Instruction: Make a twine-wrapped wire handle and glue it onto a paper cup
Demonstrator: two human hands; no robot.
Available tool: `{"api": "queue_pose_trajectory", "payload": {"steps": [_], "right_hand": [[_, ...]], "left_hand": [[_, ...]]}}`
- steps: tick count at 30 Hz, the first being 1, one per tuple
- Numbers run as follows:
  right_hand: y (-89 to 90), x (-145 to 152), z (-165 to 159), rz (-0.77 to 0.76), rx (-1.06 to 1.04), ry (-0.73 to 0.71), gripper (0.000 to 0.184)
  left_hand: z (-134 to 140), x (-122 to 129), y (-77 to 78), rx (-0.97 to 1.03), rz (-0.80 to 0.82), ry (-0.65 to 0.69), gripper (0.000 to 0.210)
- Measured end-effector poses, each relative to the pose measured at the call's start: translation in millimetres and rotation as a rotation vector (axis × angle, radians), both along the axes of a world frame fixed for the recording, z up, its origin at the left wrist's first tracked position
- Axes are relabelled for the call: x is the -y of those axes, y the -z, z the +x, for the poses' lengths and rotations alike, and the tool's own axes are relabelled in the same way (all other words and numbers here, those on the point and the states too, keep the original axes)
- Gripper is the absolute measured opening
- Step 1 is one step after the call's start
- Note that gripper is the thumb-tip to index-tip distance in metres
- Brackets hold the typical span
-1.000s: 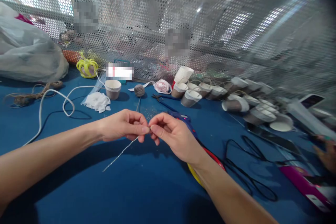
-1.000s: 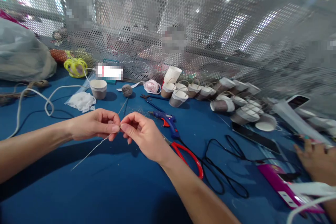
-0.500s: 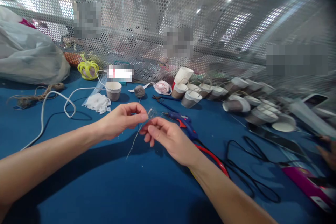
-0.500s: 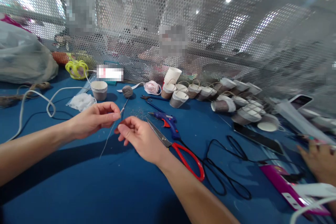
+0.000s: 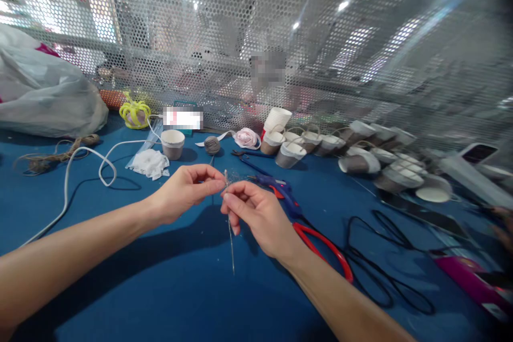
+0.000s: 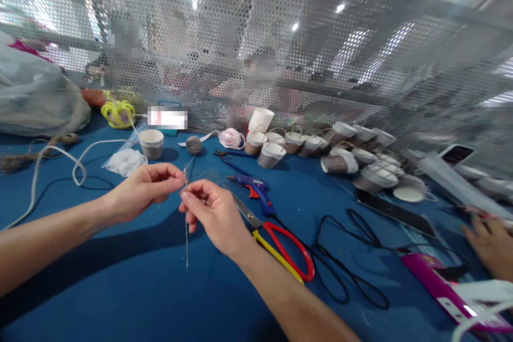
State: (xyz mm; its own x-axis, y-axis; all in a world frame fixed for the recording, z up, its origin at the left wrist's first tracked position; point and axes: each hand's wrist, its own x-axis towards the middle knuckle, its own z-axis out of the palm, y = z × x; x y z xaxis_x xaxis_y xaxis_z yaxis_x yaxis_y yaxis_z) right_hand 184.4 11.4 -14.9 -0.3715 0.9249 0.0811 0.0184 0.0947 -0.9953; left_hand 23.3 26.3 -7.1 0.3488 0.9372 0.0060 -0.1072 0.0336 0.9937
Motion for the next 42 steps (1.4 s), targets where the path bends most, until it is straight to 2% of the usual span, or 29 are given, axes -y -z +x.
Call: {"api": "queue_pose_trajectory", "payload": {"steps": [9,18,20,25,29,42], "right_hand": [[1.6,1,-1,0.010,0.010,0.035,0.015],[-5.2,5,-6,0.068,0.172,0.089,0.015],[-7.1,2,-3,0.077,0.188,0.062,0.016],[-9.9,-7,10,0.165,0.098,-0.009,0.024],[-8.9,-9,13,0.121,0.081,-0.130,0.017],[-12.9,-7,10,0.118,0.204,-0.042,0.020]], "left_hand": [[3,4,-1.6,0.084,-0.058,-0.028,0.020],[3,5,0.7,0.105,-0.093,-0.058,0.022],[1,4,1.0,0.093,-0.096,-0.029,0.023],[-2,4,0.7,0.041,-0.122,0.143,0.024],[0,6,0.6,0.006,-0.169,0.200,0.025],[4,9,-1.1,-0.137,-0.071,0.071,0.013]]}}
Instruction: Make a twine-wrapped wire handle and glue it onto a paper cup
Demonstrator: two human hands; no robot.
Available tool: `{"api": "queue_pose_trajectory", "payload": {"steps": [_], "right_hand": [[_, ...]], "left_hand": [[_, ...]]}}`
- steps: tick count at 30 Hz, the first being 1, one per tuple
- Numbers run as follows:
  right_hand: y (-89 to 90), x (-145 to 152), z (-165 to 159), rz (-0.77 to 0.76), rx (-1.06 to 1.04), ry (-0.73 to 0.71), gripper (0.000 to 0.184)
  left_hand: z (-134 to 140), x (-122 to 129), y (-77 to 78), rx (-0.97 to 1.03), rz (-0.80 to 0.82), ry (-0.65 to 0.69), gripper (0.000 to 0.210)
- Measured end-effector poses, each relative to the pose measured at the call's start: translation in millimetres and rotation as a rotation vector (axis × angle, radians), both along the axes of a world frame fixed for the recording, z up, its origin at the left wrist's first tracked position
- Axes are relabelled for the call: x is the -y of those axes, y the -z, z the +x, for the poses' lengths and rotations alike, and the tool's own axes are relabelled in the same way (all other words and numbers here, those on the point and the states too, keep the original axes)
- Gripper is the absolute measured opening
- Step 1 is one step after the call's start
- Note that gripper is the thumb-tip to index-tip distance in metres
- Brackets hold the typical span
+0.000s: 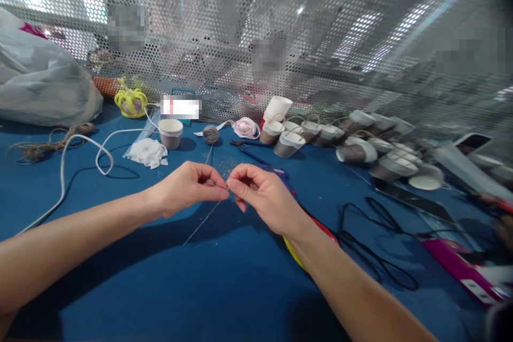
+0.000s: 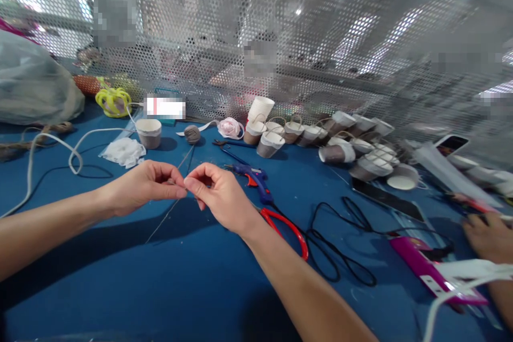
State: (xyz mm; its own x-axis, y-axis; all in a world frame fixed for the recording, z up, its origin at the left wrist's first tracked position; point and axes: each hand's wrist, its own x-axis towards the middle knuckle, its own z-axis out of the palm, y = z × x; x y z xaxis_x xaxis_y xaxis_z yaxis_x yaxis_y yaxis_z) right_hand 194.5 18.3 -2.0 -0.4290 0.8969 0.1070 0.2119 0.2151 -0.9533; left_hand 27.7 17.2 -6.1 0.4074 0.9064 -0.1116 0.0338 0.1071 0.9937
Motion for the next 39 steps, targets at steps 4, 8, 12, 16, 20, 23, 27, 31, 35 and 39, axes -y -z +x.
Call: {"api": "queue_pose_trajectory", "payload": {"steps": [4,8,12,16,20,23,27,31,35,39], "right_hand": [[3.0,-2,1,-0.025,-0.050,0.011,0.021],[4.9,-3,1,-0.117,-0.159,0.010,0.022],[4.2,-1,-1,-0.218,-0.223,0.013,0.021],[3.1,0,-2,-0.234,-0.235,0.042,0.022],[4.2,-1,0,-0.190,-0.192,0.051,0.023],[5.1,-2,1,-0.181,-0.158,0.038,0.025],[4.6,-1,0,-0.194,-0.151,0.027,0.027],[4.0,-1,-1,-0.206,-0.148,0.019,0.027],[4.6,-1,0,-0.200,-0.133,0.009,0.026],[4.2,-1,1,-0.186,-0.119,0.017,0.026]], "left_hand": [[-3,-1,-3.3,-0.019,0.007,0.045,0.013],[-6,-4,-4.5,-0.052,0.085,0.125,0.014],[-5,-4,0.4,-0.088,0.218,0.055,0.015],[-2,-2,5.2,-0.093,0.268,-0.013,0.016],[-2,0,3.6,-0.071,0.276,-0.015,0.014],[-3,1,0.4,0.011,0.229,-0.010,0.014],[-4,1,-1.2,0.153,0.150,-0.005,0.021],[-2,1,-1.6,0.238,0.047,-0.015,0.025],[-1,0,-3.8,0.189,-0.007,-0.026,0.034],[-5,-1,-7.2,-0.044,0.005,0.058,0.028]]}}
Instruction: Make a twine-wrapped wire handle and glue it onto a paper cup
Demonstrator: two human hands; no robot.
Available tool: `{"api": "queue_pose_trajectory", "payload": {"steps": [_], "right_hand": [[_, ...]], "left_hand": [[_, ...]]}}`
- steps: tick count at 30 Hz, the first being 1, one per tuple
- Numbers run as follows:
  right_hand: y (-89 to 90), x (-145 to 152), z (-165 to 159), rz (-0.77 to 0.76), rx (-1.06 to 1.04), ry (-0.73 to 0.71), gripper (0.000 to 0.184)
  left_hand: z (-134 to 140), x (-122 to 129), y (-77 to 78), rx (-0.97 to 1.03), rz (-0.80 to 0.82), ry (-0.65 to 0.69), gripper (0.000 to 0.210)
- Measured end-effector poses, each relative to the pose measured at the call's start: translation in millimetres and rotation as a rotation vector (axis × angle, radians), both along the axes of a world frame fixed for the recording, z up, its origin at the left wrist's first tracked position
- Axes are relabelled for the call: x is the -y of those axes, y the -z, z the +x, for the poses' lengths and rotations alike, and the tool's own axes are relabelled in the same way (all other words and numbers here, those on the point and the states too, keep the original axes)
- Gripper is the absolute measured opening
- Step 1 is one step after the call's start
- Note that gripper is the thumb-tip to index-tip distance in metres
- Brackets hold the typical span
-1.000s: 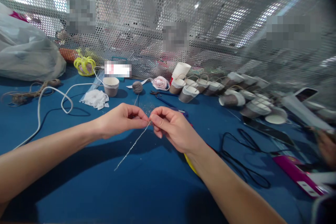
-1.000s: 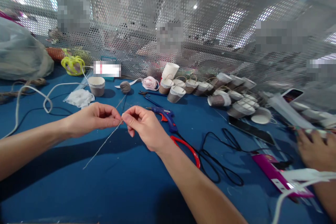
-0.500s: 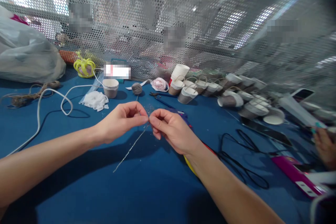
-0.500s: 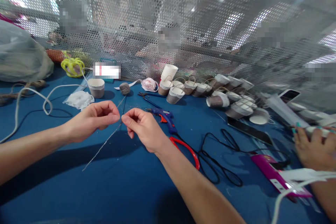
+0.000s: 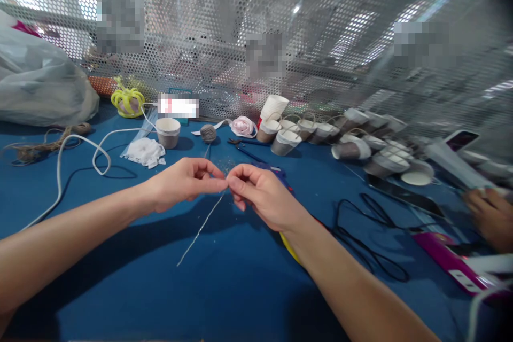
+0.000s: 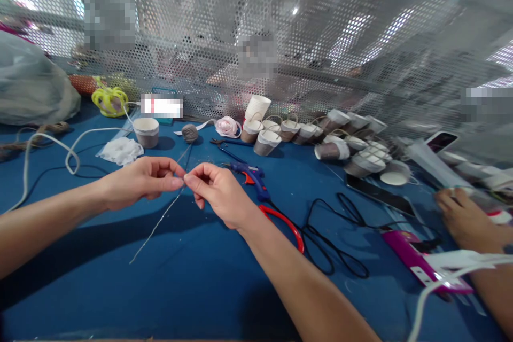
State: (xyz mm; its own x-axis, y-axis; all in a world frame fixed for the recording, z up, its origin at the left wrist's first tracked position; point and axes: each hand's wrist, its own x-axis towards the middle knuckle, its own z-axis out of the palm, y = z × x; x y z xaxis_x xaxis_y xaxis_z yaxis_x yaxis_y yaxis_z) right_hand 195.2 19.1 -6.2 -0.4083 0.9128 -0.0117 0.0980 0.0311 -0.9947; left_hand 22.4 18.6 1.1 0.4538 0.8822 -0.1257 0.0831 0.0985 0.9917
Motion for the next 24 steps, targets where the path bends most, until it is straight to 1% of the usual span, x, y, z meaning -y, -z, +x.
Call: {"api": "queue_pose_trajectory", "payload": {"steps": [2,4,9,16,20,24], "right_hand": [[-0.5,-0.1,0.0,0.007,0.017,0.004,0.026],[-1.1,-0.1,-0.2,0.013,0.030,0.002,0.026],[-3.3,1.1,-0.4,0.037,0.066,-0.015,0.027],[-4.6,2.6,-1.4,0.152,0.215,0.023,0.025],[-3.7,3.1,-4.2,0.168,0.193,0.054,0.029],[-3.9,2.8,-5.2,0.190,0.186,0.094,0.031]], "left_hand": [[-2.0,0.0,-1.4,-0.089,0.003,0.053,0.022],[-3.0,0.2,-2.2,-0.113,0.009,0.062,0.018],[-2.6,0.3,-1.9,-0.094,0.003,0.044,0.017],[1.0,2.3,0.0,-0.075,0.007,-0.004,0.015],[2.7,3.5,-1.7,-0.058,0.020,-0.004,0.013],[5.7,4.4,-4.5,-0.068,0.042,-0.029,0.017]]}}
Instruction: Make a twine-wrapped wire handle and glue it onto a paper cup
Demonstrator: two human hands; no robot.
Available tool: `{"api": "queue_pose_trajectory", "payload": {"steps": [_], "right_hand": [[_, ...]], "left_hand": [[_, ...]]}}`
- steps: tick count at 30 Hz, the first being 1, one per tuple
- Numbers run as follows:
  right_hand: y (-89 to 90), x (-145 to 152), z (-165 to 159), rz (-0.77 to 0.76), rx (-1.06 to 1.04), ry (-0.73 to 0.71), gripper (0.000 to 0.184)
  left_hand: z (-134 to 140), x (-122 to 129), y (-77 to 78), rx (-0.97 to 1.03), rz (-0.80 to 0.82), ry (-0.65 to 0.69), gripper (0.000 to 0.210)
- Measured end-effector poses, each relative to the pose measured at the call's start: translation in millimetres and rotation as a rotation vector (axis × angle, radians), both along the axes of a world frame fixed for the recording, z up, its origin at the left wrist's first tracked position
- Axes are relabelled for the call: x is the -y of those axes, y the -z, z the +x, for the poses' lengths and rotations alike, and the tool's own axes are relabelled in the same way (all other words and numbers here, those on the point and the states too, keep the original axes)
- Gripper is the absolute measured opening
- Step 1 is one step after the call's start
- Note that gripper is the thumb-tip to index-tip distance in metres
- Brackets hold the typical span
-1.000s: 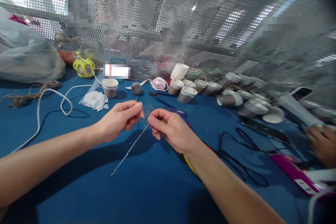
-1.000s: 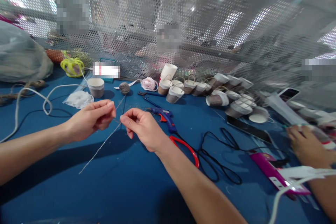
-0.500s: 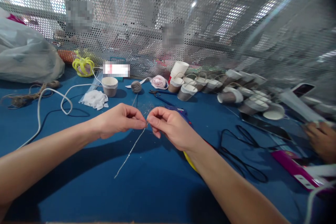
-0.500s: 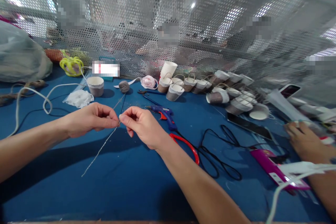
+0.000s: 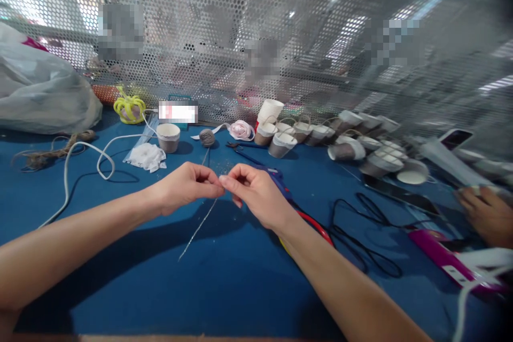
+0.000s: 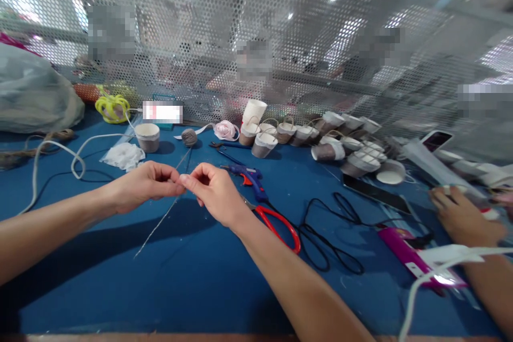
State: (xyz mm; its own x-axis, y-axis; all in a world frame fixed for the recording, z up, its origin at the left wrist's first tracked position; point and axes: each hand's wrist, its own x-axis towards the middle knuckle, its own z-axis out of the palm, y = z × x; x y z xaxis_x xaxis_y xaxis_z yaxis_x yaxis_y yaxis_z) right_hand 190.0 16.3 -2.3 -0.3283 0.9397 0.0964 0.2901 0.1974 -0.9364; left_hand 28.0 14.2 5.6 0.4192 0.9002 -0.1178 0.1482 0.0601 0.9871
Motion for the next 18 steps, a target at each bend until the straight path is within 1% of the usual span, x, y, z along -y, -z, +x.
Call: {"api": "queue_pose_trajectory", "payload": {"steps": [2,5,8,11,14,18], "right_hand": [[-0.7,-1,1,0.030,0.023,0.011,0.030],[-2.3,-4,4,0.049,0.009,-0.043,0.029],[-3.2,-7,6,0.017,-0.060,-0.128,0.027],[-1.1,-8,4,-0.032,-0.063,-0.173,0.021],[2.6,-7,0,-0.029,-0.042,-0.136,0.021],[5.2,-5,-2,-0.001,0.005,-0.107,0.024]], "left_hand": [[1,0,-0.7,0.000,-0.002,-0.007,0.019],[0,1,0.6,0.030,-0.057,-0.012,0.017],[-2,3,6.0,0.118,-0.143,-0.024,0.020],[-4,6,13.9,0.206,-0.230,-0.019,0.025],[-5,8,19.3,0.222,-0.249,-0.025,0.026],[-4,9,19.8,0.171,-0.207,-0.062,0.024]]}}
